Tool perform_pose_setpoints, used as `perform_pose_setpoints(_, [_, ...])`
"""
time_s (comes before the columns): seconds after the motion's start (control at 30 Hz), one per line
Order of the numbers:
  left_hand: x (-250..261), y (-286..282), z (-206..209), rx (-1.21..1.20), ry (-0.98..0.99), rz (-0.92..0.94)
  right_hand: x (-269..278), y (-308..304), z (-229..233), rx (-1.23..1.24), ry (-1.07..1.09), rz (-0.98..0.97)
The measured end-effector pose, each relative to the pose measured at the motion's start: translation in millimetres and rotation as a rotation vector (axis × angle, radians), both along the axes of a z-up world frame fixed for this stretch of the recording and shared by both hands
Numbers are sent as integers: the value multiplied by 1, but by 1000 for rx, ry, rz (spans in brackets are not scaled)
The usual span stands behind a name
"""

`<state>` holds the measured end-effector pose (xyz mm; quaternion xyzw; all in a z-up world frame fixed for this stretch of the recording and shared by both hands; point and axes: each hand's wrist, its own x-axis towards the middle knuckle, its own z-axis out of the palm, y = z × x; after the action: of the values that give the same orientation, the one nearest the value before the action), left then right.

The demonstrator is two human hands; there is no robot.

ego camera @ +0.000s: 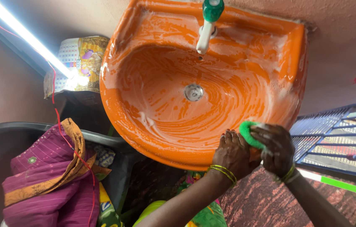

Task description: The person scrubs an orange wall-mounted sink using a green sponge. They repeatedly wipe the basin, rim, and faucet area with soapy water, then rinse the sponge under the running tap.

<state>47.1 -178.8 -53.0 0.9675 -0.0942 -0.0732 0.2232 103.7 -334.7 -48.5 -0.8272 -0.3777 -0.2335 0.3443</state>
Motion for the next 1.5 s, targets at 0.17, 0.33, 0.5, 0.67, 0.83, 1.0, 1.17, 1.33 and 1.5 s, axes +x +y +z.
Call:
perform_pose_setpoints(0.17, [0, 3, 2, 2, -7, -15, 66, -21, 37, 16, 77, -16])
perform_pose_setpoints(0.33, [2, 5, 6, 21, -31, -31, 34, -10, 28, -54, 38, 7])
perform_pose_setpoints(0.5, [0, 5, 7, 18, -25, -28, 57, -24, 13, 4, 71, 22])
perform_pose_setpoints(0.67, [-2, 3, 6, 2, 4, -22, 73, -27, 21, -17, 29, 10])
perform_pose_setpoints(0.83, [3, 5, 5, -22, 34, -8, 19, -17, 17, -23, 78, 101])
perform_pose_setpoints(1.0, [3, 7, 11, -11, 49, -36, 89, -34, 35, -100, -2, 51])
perform_pose_setpoints(1.17, [5, 14, 15, -39, 55, -83, 78, -30, 26, -159, 33, 70])
perform_pose_setpoints(1.33, [5, 19, 10, -79, 21, -118, 60, -26, 17, -219, 159, 165])
perform_pose_setpoints(1.5, [17, 36, 7, -206, 111, -130, 109, -11, 32, -333, 294, 82])
